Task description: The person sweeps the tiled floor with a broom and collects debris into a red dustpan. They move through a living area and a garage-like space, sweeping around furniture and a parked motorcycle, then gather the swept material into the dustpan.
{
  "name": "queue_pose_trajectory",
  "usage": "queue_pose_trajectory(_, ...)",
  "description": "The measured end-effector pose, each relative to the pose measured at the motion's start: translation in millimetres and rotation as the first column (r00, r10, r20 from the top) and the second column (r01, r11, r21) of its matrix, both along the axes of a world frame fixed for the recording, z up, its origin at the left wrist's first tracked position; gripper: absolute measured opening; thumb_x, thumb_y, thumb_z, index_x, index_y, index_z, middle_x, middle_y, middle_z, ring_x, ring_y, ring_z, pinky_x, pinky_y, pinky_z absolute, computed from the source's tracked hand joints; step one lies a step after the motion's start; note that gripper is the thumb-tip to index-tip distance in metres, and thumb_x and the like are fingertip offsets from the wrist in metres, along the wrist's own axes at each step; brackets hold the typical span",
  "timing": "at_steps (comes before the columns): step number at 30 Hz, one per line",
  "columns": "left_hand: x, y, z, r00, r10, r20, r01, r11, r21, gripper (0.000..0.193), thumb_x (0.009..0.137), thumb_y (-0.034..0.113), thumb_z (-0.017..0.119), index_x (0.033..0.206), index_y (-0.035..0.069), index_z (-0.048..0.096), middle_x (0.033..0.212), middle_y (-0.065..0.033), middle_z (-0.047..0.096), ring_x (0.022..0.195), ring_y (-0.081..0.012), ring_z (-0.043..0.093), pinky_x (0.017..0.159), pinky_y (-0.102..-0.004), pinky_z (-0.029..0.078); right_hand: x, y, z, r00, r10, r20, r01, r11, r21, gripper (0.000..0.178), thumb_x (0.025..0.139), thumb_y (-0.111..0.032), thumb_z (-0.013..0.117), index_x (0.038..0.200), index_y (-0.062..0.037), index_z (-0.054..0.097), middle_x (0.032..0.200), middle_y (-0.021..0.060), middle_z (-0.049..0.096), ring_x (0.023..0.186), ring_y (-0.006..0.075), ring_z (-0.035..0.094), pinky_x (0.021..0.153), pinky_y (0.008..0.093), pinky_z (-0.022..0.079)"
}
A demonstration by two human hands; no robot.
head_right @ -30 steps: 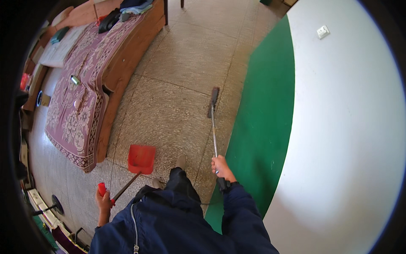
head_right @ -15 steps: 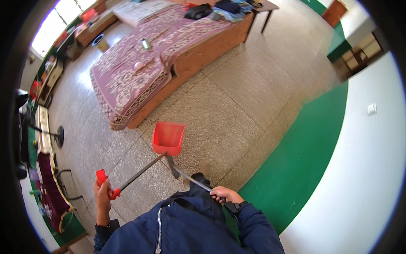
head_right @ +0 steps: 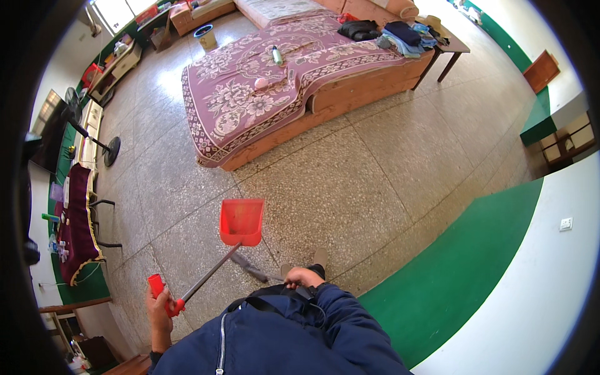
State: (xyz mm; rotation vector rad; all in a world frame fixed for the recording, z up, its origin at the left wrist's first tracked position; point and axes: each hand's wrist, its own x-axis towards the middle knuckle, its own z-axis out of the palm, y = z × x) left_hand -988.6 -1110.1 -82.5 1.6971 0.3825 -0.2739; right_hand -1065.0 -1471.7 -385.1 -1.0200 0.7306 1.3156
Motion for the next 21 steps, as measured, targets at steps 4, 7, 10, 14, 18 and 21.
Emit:
queue_pose_trajectory(4,-3.9,-7.2,-26.5,0.995,0.095,-0.019,-0.094,0.995,0.019,0.02,0.088,0.006,0.058,0.107,0.006,0.051,0.069,-0.001,0.051,0.048,-0.008,0.045,0.049,-0.0238,0.043,-33.3,-91.7,-16.8,0.869,-0.485,-0.095,0.481,0.874,-0.066,0.007,0.093,-0.013,0.056,0.094,-0.0069,0.058,0.074,0.0081,0.06,0.045,0.0078,0.042,0.038,0.0223,0.034)
queue_pose_trajectory(7,-1.4,-14.2,-43.7,0.992,0.11,-0.061,-0.104,0.991,0.086,0.017,0.088,0.007,0.059,0.102,0.007,0.05,0.071,-0.0008,0.051,0.046,-0.0076,0.045,0.044,-0.0234,0.041,-81.8,-188.1,-1.6,0.763,-0.64,-0.089,0.637,0.768,-0.07,0.01,0.093,-0.012,0.057,0.103,-0.0099,0.058,0.071,0.0057,0.057,0.044,0.0044,0.038,0.036,0.0192,0.032)
queue_pose_trajectory(10,-1.0,-24.5,-64.8,0.987,0.146,-0.065,-0.136,0.981,0.14,0.014,0.087,0.007,0.059,0.097,0.007,0.051,0.07,-0.0006,0.051,0.045,-0.0076,0.044,0.042,-0.0239,0.039,-122.9,-272.4,23.3,0.674,-0.733,-0.089,0.723,0.68,-0.122,0.014,0.095,-0.014,0.055,0.109,-0.012,0.052,0.072,0.0057,0.054,0.05,0.0071,0.04,0.038,0.02,0.031)
queue_pose_trajectory(14,0.8,-24.8,-101.7,0.989,0.141,0.039,-0.146,0.927,0.345,0.009,0.083,0.008,0.059,0.089,0.006,0.053,0.066,-0.0008,0.05,0.046,-0.0099,0.044,0.043,-0.0277,0.039,-151.6,-340.6,46.0,0.646,-0.762,0.046,0.71,0.578,-0.402,0.007,0.094,-0.013,0.053,0.091,-0.0073,0.049,0.07,0.008,0.053,0.05,0.0107,0.041,0.038,0.0245,0.033)
queue_pose_trajectory(18,-1.5,-14.1,-134.7,0.967,0.216,0.135,-0.254,0.852,0.457,0.009,0.08,0.011,0.059,0.083,0.005,0.054,0.064,-0.0012,0.049,0.047,-0.0132,0.046,0.044,-0.032,0.039,-141.6,-351.0,50.4,0.744,-0.657,0.126,0.63,0.626,-0.46,0.011,0.094,-0.01,0.053,0.086,-0.0049,0.047,0.069,0.008,0.052,0.049,0.0114,0.044,0.04,0.027,0.037)
queue_pose_trajectory(21,-8.6,-17.3,-141.6,0.934,0.31,0.175,-0.356,0.817,0.454,0.01,0.08,0.011,0.059,0.081,0.005,0.052,0.063,-0.0013,0.049,0.047,-0.014,0.047,0.045,-0.0329,0.039,-128.4,-339.8,61.1,0.816,-0.54,0.204,0.566,0.678,-0.469,0.007,0.094,-0.008,0.053,0.095,-0.0059,0.046,0.069,0.0063,0.051,0.049,0.0106,0.045,0.04,0.0277,0.04)
